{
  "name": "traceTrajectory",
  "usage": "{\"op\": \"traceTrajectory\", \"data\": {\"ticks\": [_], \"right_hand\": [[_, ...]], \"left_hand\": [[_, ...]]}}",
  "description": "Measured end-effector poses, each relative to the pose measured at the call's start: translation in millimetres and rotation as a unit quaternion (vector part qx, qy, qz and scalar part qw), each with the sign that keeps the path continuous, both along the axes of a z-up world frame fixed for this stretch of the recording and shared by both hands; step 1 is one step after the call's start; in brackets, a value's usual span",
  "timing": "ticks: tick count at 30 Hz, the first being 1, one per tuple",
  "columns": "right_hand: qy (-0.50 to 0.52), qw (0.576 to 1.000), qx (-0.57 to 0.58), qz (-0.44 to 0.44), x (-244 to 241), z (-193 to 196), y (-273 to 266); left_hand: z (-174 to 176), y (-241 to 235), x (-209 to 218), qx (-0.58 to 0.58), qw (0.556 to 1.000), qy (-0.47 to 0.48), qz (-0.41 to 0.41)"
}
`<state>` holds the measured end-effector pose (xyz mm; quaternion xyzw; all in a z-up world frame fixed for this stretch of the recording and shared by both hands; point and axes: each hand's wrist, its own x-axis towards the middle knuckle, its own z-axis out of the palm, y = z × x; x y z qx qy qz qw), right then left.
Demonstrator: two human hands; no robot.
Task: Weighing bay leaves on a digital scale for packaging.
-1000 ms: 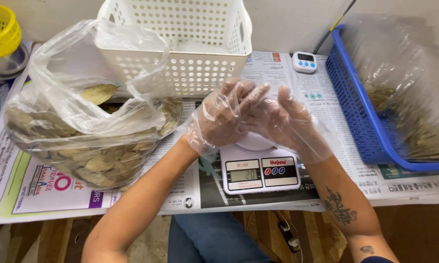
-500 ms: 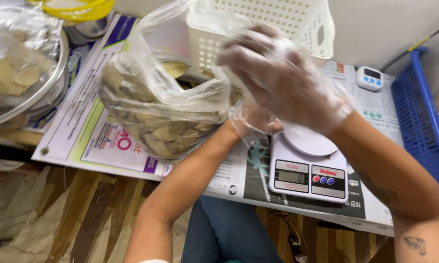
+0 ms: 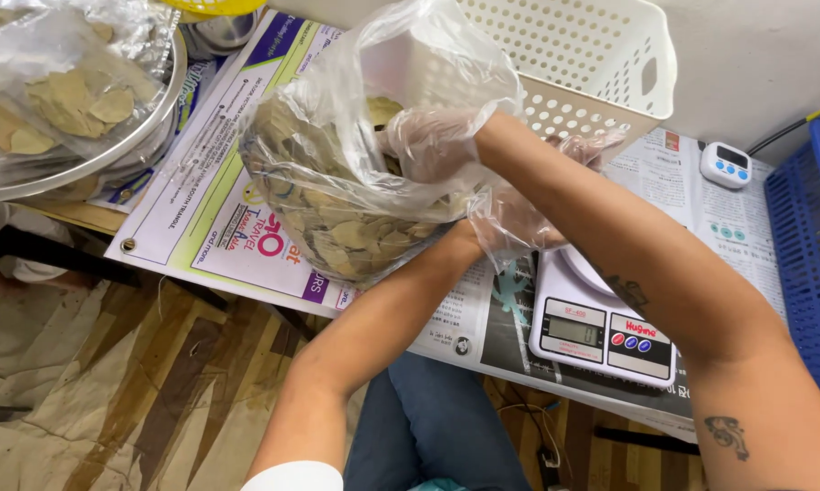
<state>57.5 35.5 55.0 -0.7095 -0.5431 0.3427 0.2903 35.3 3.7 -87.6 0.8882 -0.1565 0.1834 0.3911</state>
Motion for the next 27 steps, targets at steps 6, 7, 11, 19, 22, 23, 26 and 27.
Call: {"op": "traceTrajectory", "data": {"ticks": [6,7,11,19,22,23,26,27], "right_hand": [[-0.094,0.995,-0.028,0.024,0.2,-10.5,-3.4],[-0.111,0.993,-0.032,0.028,-0.8,-9.9,-3.8],[-0.175,0.983,-0.040,0.046,-4.1,-5.7,-0.7],[-0.099,0.984,0.073,0.130,16.9,-0.5,-1.1],[-0.137,0.988,0.016,0.065,13.3,21.3,-14.0],[-0.126,0.989,-0.009,0.083,16.7,17.8,-16.5],[-0.121,0.987,-0.032,0.104,20.4,11.4,-19.8],[-0.126,0.986,-0.031,0.107,20.9,9.8,-20.5]], "left_hand": [[-26.8,-5.4,22.1,0.015,0.999,0.046,-0.004],[-29.5,-7.1,24.5,0.015,0.999,0.045,-0.003],[-40.5,-5.1,33.6,0.037,0.996,0.079,-0.003],[-74.2,-7.1,59.4,0.071,0.988,0.137,-0.013],[-89.3,-9.3,71.6,-0.626,0.670,0.287,-0.277],[-89.2,-9.2,71.8,-0.607,0.695,0.275,-0.270],[-92.6,-9.1,74.4,-0.555,0.754,0.246,-0.252],[-94.5,-9.5,75.8,-0.522,0.786,0.228,-0.241]]}}
